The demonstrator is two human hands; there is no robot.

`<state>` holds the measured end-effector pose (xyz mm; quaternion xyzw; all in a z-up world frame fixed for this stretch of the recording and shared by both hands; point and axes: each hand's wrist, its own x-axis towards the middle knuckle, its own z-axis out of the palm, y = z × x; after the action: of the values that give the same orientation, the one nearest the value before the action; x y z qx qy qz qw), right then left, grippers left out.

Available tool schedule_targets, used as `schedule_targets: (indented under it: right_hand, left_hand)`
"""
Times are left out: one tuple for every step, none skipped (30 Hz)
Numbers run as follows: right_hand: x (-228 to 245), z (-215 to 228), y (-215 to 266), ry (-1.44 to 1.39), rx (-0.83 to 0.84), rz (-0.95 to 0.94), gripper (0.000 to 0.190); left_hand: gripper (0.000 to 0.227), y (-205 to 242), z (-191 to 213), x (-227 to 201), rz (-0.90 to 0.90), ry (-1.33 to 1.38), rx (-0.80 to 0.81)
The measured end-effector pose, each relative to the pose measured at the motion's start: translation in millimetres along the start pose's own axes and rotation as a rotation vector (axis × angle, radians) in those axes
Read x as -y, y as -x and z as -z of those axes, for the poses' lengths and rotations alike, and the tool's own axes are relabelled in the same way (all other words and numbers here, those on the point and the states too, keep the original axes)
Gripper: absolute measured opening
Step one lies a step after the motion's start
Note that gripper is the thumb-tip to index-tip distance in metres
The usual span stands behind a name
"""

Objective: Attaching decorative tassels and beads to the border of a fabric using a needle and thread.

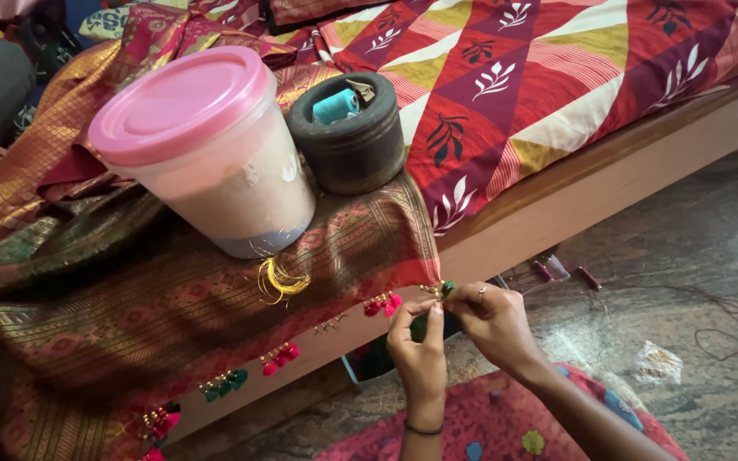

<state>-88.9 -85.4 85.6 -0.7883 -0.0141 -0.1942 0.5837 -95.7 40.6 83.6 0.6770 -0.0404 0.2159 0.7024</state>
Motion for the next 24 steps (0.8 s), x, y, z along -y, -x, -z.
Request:
schedule_targets:
  right_hand:
    - [-0.4,0.2,-0.2,0.000,0.000,-0.001,0.007]
    - [-0.6,0.1,-0.6,-0.017,0.001,0.009,0.007]
    - [-0.7,0.0,-1.1,-0.034,0.002,0.019,0.008]
    - [1.5,-0.1,-1.1,-0.034,0.002,0.019,0.008]
    - [3.6,-0.2,-1.2,0.006,0.004,-0.003,0.008]
    - [5.8,0.2,-1.6,0.047,0.005,-0.024,0.008]
    - [3.1,-0.8,-1.5,0.047,0.005,-0.024,0.008]
    - [0.4,-1.6,-1.3,0.017,-0.001,0.006,0.008]
    - [-2.4,-2.4,-1.1,-0.014,-0.007,0.036,0.007]
    - [-0.9,-2.8,-1.2,-0.013,-0.008,0.035,0.007]
    - [0.6,-3.3,-1.4,-0.009,-0.011,0.037,0.007]
    - [2.3,-3.8,-1.6,-0.005,-0.012,0.038,0.007]
    - [6.0,-4.0,-0.6,-0.004,-0.012,0.036,0.007]
    - [9.7,-4.7,-0.4,-0.003,-0.002,0.011,0.009]
    - [13.6,-5.5,-0.2,-0.002,0.007,-0.014,0.011]
    - [17.5,-5.9,1.3,-0.001,0.008,-0.012,0.011]
    - [21.6,-6.3,3.0,-0.011,0.027,-0.085,0.011]
    - [25.6,-7.1,4.5,-0.023,0.045,-0.156,0.013]
    - [28.7,-6.5,5.8,-0.023,0.047,-0.153,0.013]
    - [32.1,-6.3,7.6,-0.042,-0.009,-0.083,0.020]
    - [35.2,-5.9,9.5,-0.061,-0.064,-0.012,0.030]
    - [39.6,-4.2,10.1,-0.060,-0.063,-0.015,0.030]
    - [44.0,-2.4,10.9,0.000,-0.049,0.080,0.024]
    - [48.6,0.2,10.3,0.063,-0.037,0.177,0.021]
  left_hand:
    - [0.009,0.0,0.0,-1.3,0.001,0.000,0.000]
    - [0.009,-0.2,0.1,-2.7,0.005,-0.013,0.000]
    - [0.009,-0.5,0.3,-4.1,0.009,-0.026,0.000]
    - [0.009,-0.5,0.7,-4.3,0.009,-0.027,0.000]
    - [0.009,-0.5,1.1,-4.4,0.021,-0.022,0.008]
    - [0.009,-0.7,0.9,-4.6,0.033,-0.016,0.016]
    - [0.009,-0.8,1.2,-5.3,0.033,-0.015,0.016]
    - [0.009,-0.9,1.5,-6.0,0.029,-0.016,0.017]
    - [0.009,-0.9,1.7,-6.5,0.025,-0.017,0.018]
    - [0.009,-0.9,1.8,-5.3,0.026,-0.016,0.020]
    - [0.009,-1.1,1.9,-4.0,0.012,-0.034,0.015]
    - [0.009,-1.0,2.2,-2.9,-0.001,-0.053,0.008]
    - [0.009,-1.1,2.4,-2.0,0.000,-0.053,0.009]
    - [0.009,-1.9,2.6,-0.8,-0.024,-0.042,0.014]
    - [0.008,-2.8,3.1,0.1,-0.049,-0.030,0.019]
    - [0.008,-3.3,2.8,-2.0,-0.050,-0.029,0.017]
    - [0.007,-3.8,2.6,-4.2,0.022,0.020,0.015]
    - [0.006,-4.4,2.7,-6.3,0.092,0.069,0.013]
    - [0.006,-3.7,1.9,-9.1,0.089,0.070,0.010]
    - [0.005,-2.7,1.6,-12.2,0.052,0.025,0.030]
    - [0.004,-1.6,1.2,-15.1,0.014,-0.020,0.050]
    - [0.004,-1.1,0.6,-18.9,0.017,-0.020,0.051]
    - [0.005,-0.4,-0.2,-22.6,-0.101,-0.127,0.048]
    - [0.006,-0.8,-2.2,-26.5,-0.221,-0.231,0.046]
